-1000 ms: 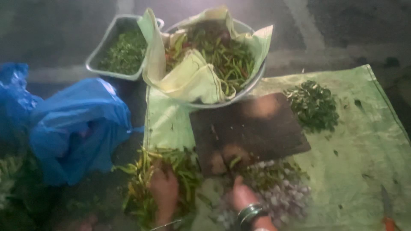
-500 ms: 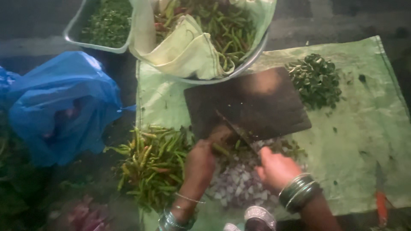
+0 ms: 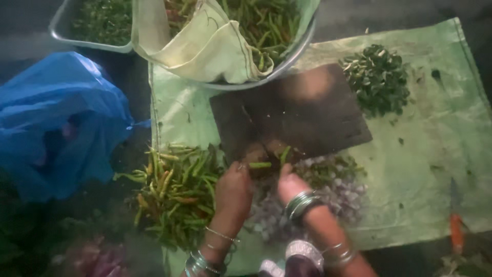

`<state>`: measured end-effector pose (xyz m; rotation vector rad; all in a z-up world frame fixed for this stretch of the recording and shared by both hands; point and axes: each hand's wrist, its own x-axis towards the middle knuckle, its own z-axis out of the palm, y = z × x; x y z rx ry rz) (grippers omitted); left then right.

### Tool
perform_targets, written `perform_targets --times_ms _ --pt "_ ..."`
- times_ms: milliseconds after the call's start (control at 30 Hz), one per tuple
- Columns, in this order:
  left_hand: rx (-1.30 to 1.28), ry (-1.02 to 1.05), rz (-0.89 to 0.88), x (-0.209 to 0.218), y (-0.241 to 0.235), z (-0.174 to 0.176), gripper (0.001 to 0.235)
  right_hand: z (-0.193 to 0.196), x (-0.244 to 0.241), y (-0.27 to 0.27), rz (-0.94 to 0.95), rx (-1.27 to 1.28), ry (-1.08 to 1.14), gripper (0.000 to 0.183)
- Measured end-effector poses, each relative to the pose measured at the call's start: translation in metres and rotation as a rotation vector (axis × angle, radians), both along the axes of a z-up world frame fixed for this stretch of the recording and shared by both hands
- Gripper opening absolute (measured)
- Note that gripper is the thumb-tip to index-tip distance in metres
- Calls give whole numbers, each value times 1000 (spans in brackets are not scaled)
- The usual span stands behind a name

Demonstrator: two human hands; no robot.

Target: The person sits on the floor and uses a knife to chop green chilies on a wooden cutting board. They pick up chilies from a pile, cut them into small pieces, and place the chopped pieces onto the board.

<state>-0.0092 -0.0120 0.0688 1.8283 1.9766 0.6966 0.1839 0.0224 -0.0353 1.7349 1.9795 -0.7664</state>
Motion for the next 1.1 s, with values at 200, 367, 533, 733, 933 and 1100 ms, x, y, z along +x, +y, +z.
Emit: perform_targets --times_ms 200,367,533,733,933,1100 --pt "47 -36 -56 1 1 -8 9 10 -9 -29 -214 -48 68 47" --pt "51 -40 -39 9 0 -6 13 58 -16 0 -113 -106 17 61" --pt "152 -90 -62 9 1 -7 38 68 -36 -13 -110 -90 57 62" --pt "-91 -28 -38 6 5 -10 14 95 -42 5 -123 -92 -22 62" --pt "35 -94 -43 8 5 -3 22 66 -31 -1 -144 -109 35 62" --pt "20 -34 -51 10 -3 -7 17 48 -38 -11 -266 -72 174 59"
